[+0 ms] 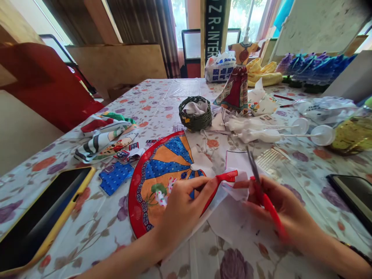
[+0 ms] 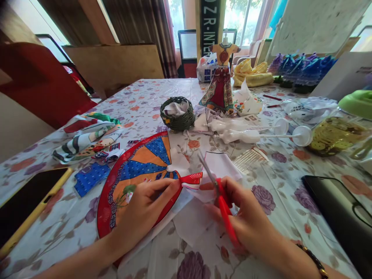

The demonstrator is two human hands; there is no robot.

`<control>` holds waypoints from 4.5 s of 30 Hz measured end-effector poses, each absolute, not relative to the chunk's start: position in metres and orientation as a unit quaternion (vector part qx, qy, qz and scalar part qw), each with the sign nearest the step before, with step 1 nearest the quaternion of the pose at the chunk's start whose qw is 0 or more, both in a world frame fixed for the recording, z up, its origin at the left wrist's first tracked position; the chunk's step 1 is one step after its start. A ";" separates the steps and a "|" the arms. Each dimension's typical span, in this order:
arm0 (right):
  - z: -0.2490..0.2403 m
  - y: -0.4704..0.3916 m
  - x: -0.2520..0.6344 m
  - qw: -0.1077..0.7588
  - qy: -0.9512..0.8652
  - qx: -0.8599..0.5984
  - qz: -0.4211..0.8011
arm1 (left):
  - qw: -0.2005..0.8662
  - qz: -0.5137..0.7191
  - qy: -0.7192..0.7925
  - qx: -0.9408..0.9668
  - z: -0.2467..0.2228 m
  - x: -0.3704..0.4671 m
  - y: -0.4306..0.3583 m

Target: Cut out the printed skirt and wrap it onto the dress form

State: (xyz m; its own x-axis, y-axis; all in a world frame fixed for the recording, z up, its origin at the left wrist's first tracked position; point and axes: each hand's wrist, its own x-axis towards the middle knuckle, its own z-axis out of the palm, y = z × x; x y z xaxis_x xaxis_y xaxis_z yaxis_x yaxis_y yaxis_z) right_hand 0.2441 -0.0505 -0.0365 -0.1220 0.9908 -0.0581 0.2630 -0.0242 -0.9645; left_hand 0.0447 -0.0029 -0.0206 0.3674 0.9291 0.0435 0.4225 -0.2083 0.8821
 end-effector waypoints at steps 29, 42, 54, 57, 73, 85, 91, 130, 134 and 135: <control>-0.038 -0.056 0.250 0.540 -0.520 -0.473 0.463 | 0.661 0.312 0.381 0.566 -0.023 0.044 0.007; -0.033 -0.060 0.243 0.506 -0.545 -0.494 0.451 | 0.560 0.228 0.366 0.707 -0.008 0.046 0.010; -0.037 -0.060 0.244 0.477 -0.596 -0.459 0.455 | 0.486 0.105 0.272 0.824 0.007 0.084 0.044; -0.037 -0.060 0.243 0.485 -0.589 -0.458 0.456 | 0.508 0.107 0.249 0.818 0.007 0.085 0.047; -0.044 -0.062 0.247 0.469 -0.612 -0.498 0.396 | 0.424 0.398 0.523 0.623 -0.020 0.032 -0.008; -0.045 -0.061 0.247 0.473 -0.604 -0.499 0.402 | 0.243 0.333 0.404 0.816 -0.009 0.015 -0.007; -0.046 -0.059 0.248 0.488 -0.595 -0.494 0.404 | 0.326 0.118 0.152 0.925 0.003 0.023 0.038; -0.014 -0.064 0.241 0.225 -0.576 -0.501 0.606 | 0.340 0.337 0.421 0.771 0.002 0.019 0.022; -0.010 -0.062 0.241 0.212 -0.528 -0.516 0.641 | 0.340 0.315 0.416 0.783 0.010 0.017 0.021; -0.011 -0.062 0.242 0.209 -0.524 -0.522 0.640 | 0.343 0.315 0.418 0.780 0.011 0.017 0.021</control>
State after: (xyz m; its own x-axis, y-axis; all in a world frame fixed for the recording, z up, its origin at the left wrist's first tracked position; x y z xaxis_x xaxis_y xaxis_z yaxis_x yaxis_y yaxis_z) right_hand 0.2424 -0.0621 -0.0105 -0.3689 0.8140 -0.4488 0.2798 -0.3632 -0.8887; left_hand 0.0167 0.0215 0.0108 0.4533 0.8675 0.2047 0.4359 -0.4161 0.7981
